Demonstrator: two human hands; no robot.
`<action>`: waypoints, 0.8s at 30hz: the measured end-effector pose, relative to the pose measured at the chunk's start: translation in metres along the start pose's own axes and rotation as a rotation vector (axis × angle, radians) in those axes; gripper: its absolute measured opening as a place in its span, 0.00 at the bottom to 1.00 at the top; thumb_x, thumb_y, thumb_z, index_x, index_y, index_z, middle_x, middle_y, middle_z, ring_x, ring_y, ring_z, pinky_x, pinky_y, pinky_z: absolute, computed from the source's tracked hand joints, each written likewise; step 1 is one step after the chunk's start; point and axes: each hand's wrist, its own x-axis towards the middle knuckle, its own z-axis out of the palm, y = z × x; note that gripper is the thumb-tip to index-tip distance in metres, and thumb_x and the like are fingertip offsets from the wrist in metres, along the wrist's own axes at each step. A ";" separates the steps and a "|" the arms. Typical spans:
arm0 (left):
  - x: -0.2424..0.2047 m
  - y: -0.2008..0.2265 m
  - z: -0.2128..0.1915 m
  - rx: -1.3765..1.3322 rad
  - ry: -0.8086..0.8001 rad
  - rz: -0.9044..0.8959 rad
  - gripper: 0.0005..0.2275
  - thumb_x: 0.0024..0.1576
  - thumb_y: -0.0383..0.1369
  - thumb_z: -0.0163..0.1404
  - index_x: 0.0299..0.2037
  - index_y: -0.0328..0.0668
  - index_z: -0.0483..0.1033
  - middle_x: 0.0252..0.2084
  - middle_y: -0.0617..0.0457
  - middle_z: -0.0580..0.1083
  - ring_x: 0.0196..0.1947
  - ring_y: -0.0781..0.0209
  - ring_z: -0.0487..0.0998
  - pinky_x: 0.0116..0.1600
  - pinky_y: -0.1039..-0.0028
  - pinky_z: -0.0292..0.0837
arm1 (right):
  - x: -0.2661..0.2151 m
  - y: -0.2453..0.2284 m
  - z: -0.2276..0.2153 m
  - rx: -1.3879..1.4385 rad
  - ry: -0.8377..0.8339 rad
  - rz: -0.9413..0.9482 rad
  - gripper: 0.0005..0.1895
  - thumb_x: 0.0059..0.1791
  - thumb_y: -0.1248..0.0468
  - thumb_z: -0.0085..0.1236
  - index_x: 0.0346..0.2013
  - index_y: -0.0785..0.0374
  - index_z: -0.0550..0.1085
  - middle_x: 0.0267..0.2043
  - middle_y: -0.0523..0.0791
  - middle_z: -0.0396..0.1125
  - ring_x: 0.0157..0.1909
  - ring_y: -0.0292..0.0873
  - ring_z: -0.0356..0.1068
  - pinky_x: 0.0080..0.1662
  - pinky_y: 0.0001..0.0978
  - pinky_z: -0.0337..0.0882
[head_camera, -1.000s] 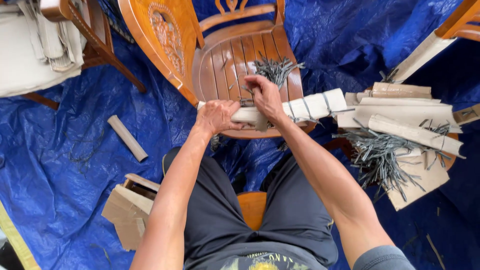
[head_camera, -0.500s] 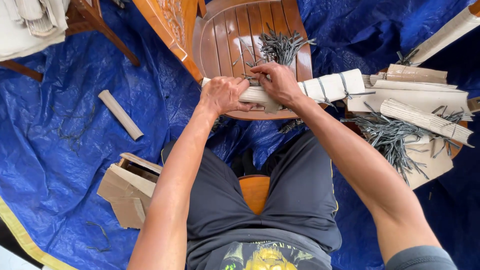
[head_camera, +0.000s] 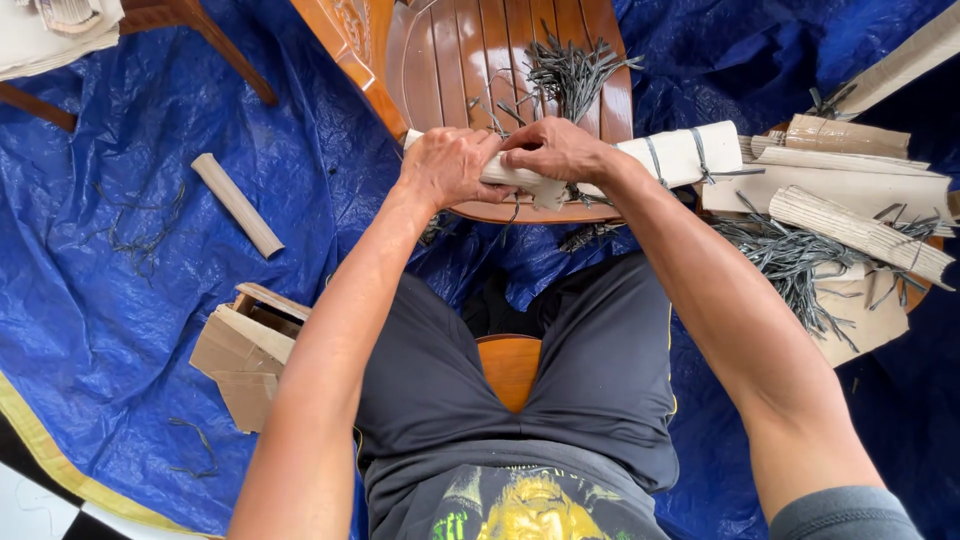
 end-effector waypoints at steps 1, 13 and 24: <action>0.000 -0.001 -0.002 0.005 0.001 -0.001 0.35 0.45 0.70 0.53 0.37 0.41 0.75 0.32 0.51 0.79 0.35 0.56 0.82 0.40 0.67 0.78 | 0.002 -0.004 -0.001 0.000 0.001 -0.005 0.26 0.47 0.48 0.55 0.52 0.63 0.80 0.44 0.53 0.77 0.42 0.50 0.76 0.46 0.43 0.74; -0.062 0.107 0.018 -0.247 0.544 -0.409 0.29 0.58 0.44 0.60 0.63 0.35 0.64 0.63 0.43 0.67 0.66 0.44 0.65 0.71 0.54 0.58 | -0.001 -0.017 0.003 -0.083 0.019 0.082 0.33 0.46 0.36 0.55 0.49 0.59 0.81 0.45 0.52 0.77 0.44 0.51 0.76 0.46 0.44 0.73; -0.041 0.132 0.060 -1.110 0.460 -0.765 0.09 0.66 0.33 0.47 0.42 0.35 0.76 0.32 0.47 0.79 0.28 0.47 0.76 0.37 0.64 0.72 | -0.010 -0.028 0.002 -0.055 0.131 0.075 0.30 0.50 0.36 0.53 0.46 0.58 0.82 0.36 0.51 0.76 0.36 0.49 0.75 0.41 0.44 0.71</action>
